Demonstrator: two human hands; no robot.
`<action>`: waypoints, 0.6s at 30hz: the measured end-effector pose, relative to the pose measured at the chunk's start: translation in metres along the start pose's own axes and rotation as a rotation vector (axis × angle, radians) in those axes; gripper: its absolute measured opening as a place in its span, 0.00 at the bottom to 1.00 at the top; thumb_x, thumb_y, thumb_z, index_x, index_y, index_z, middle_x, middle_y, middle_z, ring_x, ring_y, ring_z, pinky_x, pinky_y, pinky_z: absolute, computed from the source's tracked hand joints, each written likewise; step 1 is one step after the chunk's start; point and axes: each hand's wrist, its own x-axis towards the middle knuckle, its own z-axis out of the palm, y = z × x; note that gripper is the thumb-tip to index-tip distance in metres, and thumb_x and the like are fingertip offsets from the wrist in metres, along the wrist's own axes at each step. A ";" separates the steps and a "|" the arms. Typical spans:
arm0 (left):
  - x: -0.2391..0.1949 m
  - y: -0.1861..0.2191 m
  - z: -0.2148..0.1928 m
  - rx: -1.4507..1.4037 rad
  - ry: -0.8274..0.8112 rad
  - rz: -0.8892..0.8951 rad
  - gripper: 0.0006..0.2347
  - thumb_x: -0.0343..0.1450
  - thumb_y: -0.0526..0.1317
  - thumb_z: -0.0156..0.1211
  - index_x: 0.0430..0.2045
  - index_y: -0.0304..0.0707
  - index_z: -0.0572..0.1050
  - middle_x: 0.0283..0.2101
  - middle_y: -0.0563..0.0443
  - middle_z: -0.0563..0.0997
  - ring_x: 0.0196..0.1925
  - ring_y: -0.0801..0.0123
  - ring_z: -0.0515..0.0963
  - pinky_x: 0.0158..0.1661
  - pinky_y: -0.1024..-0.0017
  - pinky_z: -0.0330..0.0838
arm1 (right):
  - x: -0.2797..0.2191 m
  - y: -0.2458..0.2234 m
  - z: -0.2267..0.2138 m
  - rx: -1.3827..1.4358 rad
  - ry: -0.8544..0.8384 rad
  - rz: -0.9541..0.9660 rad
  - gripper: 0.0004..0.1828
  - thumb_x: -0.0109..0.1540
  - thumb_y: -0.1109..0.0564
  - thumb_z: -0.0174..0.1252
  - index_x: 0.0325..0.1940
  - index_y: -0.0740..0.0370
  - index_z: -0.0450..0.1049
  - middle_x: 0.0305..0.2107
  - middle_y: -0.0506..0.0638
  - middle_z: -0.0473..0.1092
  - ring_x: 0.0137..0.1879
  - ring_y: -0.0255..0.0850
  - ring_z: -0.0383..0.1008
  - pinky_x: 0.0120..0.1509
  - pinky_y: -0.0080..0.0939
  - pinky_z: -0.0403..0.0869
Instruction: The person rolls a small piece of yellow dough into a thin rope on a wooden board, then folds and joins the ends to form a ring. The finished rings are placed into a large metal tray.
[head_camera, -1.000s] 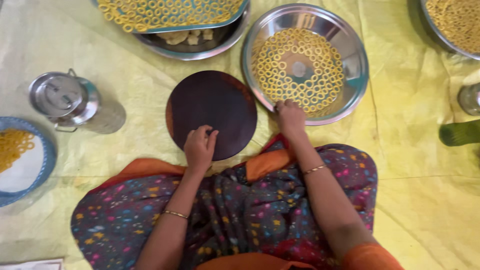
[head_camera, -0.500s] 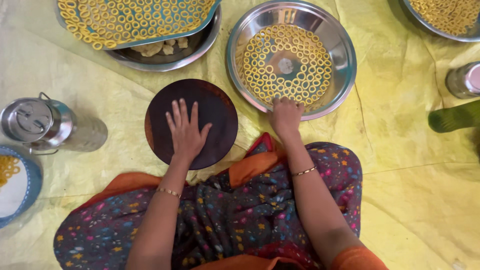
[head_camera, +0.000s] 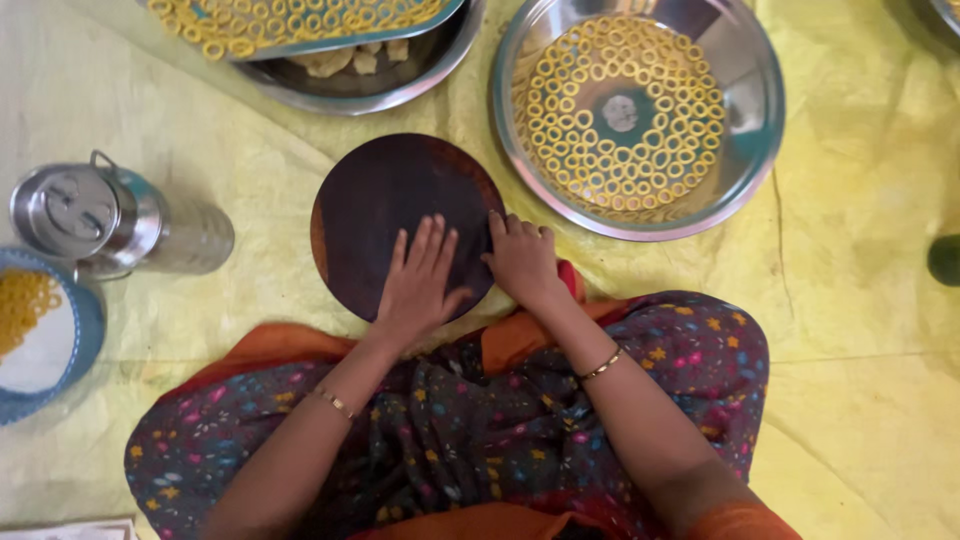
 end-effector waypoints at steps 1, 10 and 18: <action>-0.010 0.003 -0.002 -0.021 -0.013 0.033 0.38 0.73 0.60 0.50 0.71 0.27 0.54 0.76 0.33 0.51 0.80 0.48 0.45 0.72 0.45 0.39 | 0.002 0.001 -0.002 0.003 -0.063 0.009 0.41 0.54 0.43 0.68 0.67 0.61 0.65 0.48 0.57 0.73 0.53 0.53 0.75 0.54 0.57 0.69; 0.070 -0.047 0.011 0.005 0.125 -0.136 0.39 0.75 0.64 0.48 0.74 0.30 0.52 0.78 0.33 0.48 0.80 0.49 0.42 0.72 0.38 0.36 | 0.007 0.003 -0.009 0.038 -0.170 0.005 0.42 0.54 0.45 0.70 0.68 0.61 0.64 0.48 0.58 0.74 0.53 0.54 0.77 0.54 0.54 0.72; 0.082 -0.046 0.010 0.042 0.059 -0.138 0.38 0.75 0.64 0.45 0.74 0.34 0.52 0.78 0.35 0.45 0.80 0.49 0.39 0.71 0.35 0.32 | 0.007 0.009 -0.004 0.072 -0.155 -0.005 0.42 0.54 0.45 0.70 0.68 0.62 0.64 0.49 0.58 0.75 0.53 0.54 0.77 0.54 0.53 0.73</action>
